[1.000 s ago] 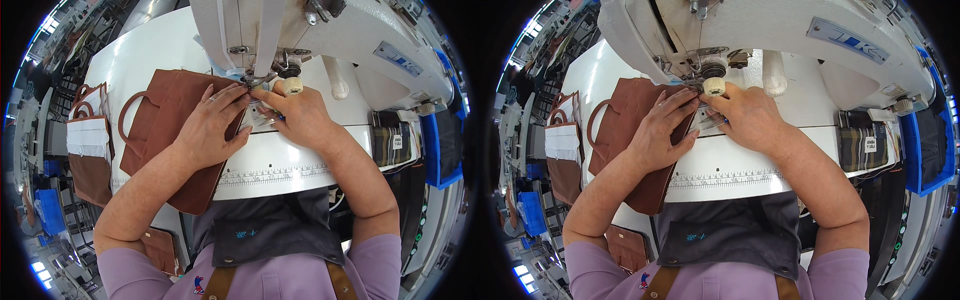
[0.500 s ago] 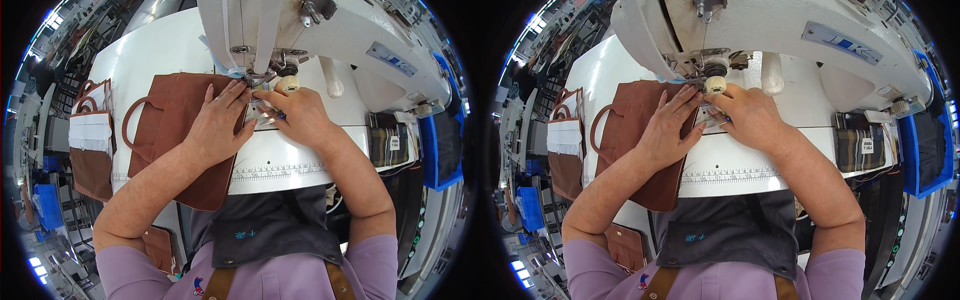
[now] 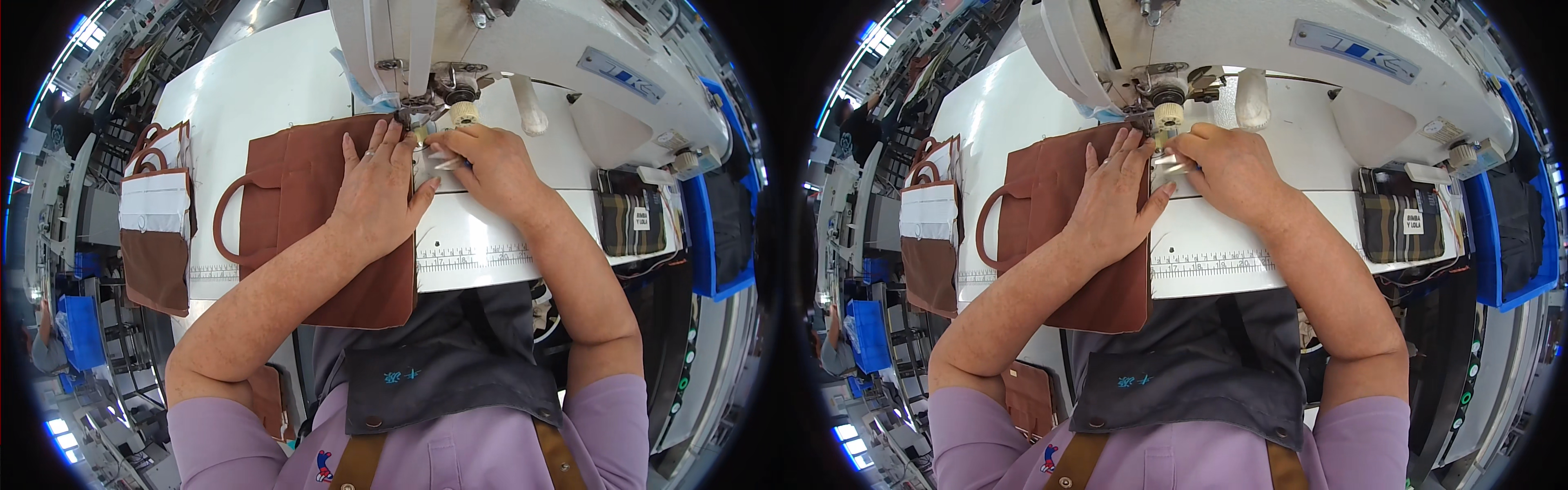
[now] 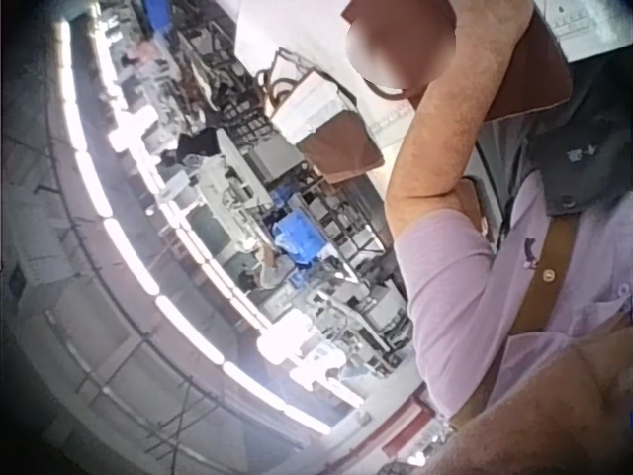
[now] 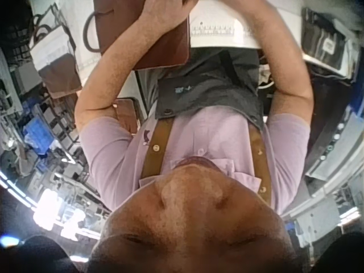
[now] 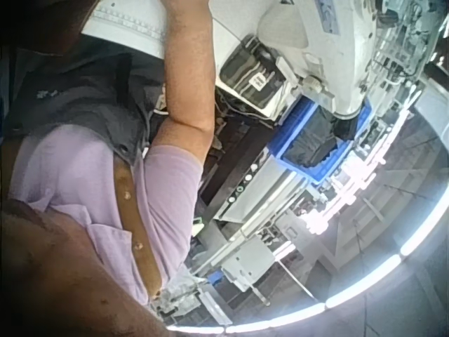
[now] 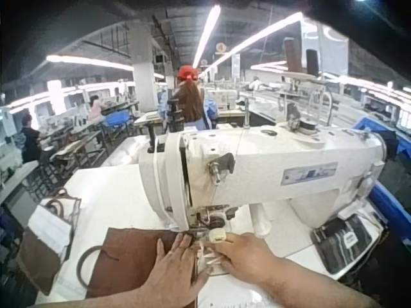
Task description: The person sews the edges of brown tote bags using an industrial sewing machine. They guide the fabric under the needle, stitch along the seams, and trim excess threads with scissors. The person handles multiple bags, moving finished ones aside and picking up new ones from a stack.
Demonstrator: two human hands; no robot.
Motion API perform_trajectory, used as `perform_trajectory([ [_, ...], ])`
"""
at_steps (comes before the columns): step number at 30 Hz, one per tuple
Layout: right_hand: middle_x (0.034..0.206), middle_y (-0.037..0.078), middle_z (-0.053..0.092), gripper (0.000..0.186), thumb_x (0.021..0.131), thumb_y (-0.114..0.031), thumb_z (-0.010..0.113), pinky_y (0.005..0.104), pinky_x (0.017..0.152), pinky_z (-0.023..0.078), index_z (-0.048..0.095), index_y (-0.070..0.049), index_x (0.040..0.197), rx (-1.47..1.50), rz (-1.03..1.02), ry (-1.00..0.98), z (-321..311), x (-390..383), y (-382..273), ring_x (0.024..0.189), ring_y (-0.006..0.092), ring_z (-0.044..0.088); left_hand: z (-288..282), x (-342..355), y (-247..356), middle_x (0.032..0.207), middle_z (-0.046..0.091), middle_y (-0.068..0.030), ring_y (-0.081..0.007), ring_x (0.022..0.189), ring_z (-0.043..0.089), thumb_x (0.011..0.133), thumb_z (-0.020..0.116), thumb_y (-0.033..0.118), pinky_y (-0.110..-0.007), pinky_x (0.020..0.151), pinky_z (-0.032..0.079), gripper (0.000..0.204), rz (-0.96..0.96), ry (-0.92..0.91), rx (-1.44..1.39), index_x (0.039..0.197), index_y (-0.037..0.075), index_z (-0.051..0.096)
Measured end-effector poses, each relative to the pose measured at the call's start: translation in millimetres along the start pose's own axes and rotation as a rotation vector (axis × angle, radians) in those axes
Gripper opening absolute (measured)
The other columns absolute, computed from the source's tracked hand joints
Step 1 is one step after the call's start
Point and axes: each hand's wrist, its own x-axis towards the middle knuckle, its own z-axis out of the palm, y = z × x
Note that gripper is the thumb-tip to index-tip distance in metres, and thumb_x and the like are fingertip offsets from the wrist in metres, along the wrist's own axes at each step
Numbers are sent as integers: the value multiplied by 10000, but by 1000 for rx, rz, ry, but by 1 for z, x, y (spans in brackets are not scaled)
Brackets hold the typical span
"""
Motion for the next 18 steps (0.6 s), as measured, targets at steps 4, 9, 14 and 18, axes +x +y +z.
perform_trajectory([
  [4,844,84,661,101,907,-164,701,441,671,550,712,-102,985,-16,48,20,1,-4,-1,757,325,686,-4,4,-1,1552,402,-346,-472,1519,300,990,621,419,-698,1212,164,698,-17,-16,-63,1479,-44,440],
  [9,805,66,640,61,896,-184,715,436,614,520,688,-129,907,-60,-38,-33,-32,-19,-39,685,316,664,-29,-26,-2,1614,390,-237,-402,1560,261,915,725,485,-645,1250,112,854,68,-58,-217,1539,11,386],
  [14,726,60,610,143,862,-143,786,408,553,496,714,-102,979,377,76,-78,-50,-95,-107,605,287,630,-67,-91,20,1566,468,-190,-376,1512,374,806,851,330,-613,1234,241,793,261,-243,-338,1454,40,497],
  [18,725,73,656,228,887,-174,810,338,549,484,737,-29,1047,681,348,-175,-26,-124,-128,592,205,618,-56,-124,13,1436,600,-167,-351,1377,563,732,876,85,-566,1165,416,558,246,-140,-380,1239,33,650],
])
